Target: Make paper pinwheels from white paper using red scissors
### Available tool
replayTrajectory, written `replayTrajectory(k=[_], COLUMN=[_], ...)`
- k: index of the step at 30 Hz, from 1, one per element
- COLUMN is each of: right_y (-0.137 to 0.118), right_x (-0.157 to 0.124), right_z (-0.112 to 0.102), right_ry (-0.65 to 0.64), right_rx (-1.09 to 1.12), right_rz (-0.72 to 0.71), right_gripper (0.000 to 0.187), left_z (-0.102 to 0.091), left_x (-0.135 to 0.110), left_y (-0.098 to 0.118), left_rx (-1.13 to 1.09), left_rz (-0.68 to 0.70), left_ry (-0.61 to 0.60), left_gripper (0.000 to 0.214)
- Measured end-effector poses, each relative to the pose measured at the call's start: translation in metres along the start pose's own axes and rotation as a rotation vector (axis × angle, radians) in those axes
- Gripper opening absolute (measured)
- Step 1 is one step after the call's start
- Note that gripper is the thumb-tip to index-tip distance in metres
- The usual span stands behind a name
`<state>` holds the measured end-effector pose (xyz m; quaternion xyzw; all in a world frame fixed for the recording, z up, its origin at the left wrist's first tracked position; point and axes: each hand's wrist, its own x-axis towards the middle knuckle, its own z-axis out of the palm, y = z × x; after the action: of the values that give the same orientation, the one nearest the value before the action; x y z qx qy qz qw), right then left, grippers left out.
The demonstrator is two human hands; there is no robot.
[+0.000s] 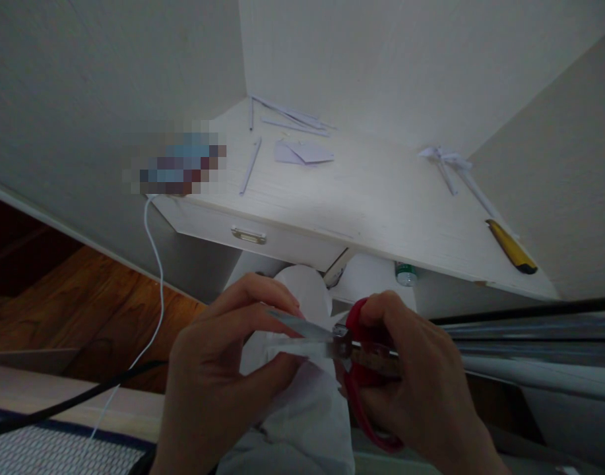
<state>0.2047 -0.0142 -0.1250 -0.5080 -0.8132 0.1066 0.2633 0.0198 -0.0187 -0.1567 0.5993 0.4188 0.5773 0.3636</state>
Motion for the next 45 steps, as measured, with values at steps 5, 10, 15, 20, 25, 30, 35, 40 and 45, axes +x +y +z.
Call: replayTrajectory(k=[5, 10, 15, 20, 25, 30, 35, 40, 45], right_y=[0.026, 0.091, 0.156, 0.189, 0.196, 0.168, 0.076, 0.010, 0.013], right_x=[0.011, 0.036, 0.062, 0.077, 0.084, 0.078, 0.046, 0.022, 0.023], right_z=[0.001, -0.001, -0.004, -0.001, 0.010, 0.013, 0.003, 0.007, 0.019], right_ry=[-0.008, 0.202, 0.234, 0.209, 0.246, 0.306, 0.247, 0.039, 0.058], right_rx=[0.226, 0.102, -0.204, -0.263, -0.300, -0.268, 0.241, 0.251, 0.149], right_rz=[0.211, 0.402, 0.488, 0.503, 0.484, 0.436, 0.009, -0.243, -0.254], right_gripper=[0.024, 0.032, 0.027, 0.030, 0.030, 0.029, 0.008, 0.010, 0.009], left_z=[0.002, 0.003, 0.004, 0.004, 0.004, 0.006, 0.008, 0.011, 0.011], left_x=[0.003, 0.005, 0.009, 0.012, 0.012, 0.012, 0.014, 0.014, 0.011], left_y=[0.001, -0.002, -0.007, -0.013, -0.018, -0.018, -0.014, -0.013, -0.014], left_rx=[0.002, -0.103, -0.104, -0.010, -0.015, 0.000, 0.035, -0.101, -0.202], left_rz=[-0.024, -0.071, -0.093, -0.142, -0.161, -0.204, -0.292, -0.378, -0.423], left_ry=[-0.017, -0.044, -0.069, -0.082, -0.046, -0.001, 0.020, -0.012, -0.025], left_gripper=[0.014, 0.018, 0.011, 0.008, 0.009, 0.014, 0.016, 0.018, 0.021])
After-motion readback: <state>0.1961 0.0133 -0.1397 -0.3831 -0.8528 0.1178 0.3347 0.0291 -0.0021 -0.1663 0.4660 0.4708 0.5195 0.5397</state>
